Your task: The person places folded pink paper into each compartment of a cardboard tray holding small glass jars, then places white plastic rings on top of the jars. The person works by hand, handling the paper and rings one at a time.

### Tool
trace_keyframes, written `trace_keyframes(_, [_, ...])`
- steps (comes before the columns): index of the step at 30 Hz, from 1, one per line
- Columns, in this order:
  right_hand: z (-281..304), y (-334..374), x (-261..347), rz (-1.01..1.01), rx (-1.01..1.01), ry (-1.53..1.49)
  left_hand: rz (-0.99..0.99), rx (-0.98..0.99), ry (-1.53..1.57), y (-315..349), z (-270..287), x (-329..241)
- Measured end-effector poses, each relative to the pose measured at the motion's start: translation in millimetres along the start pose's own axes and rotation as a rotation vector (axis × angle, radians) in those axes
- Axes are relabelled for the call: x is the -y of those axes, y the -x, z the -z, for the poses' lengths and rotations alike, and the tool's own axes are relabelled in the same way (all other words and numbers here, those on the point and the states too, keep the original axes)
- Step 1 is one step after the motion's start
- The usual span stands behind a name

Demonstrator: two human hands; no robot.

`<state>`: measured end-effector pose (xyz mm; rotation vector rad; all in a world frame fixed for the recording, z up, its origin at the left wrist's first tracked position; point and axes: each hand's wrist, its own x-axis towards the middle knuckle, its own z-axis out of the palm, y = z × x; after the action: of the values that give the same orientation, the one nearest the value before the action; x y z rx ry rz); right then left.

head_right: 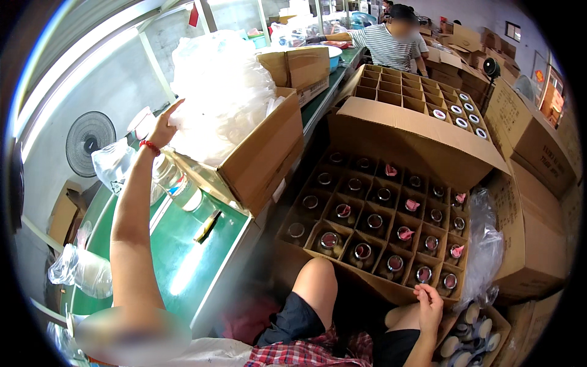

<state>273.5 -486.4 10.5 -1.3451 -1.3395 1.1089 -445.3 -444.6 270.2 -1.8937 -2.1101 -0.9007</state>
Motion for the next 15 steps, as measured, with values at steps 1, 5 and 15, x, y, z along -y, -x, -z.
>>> trace_keyframes(1, [-3.0,1.9,2.0,-0.005,-0.002,0.025,-0.024,-0.011,0.002,2.2,-1.0,-5.1])
trace_keyframes(5, [-12.5,11.8,13.4,0.003,-0.008,0.097,-0.056,-0.035,0.039,10.5,-4.4,-19.8])
trace_keyframes(15, [-0.8,29.1,5.7,0.079,0.042,0.061,0.038,-0.429,0.455,11.4,11.7,-19.2])
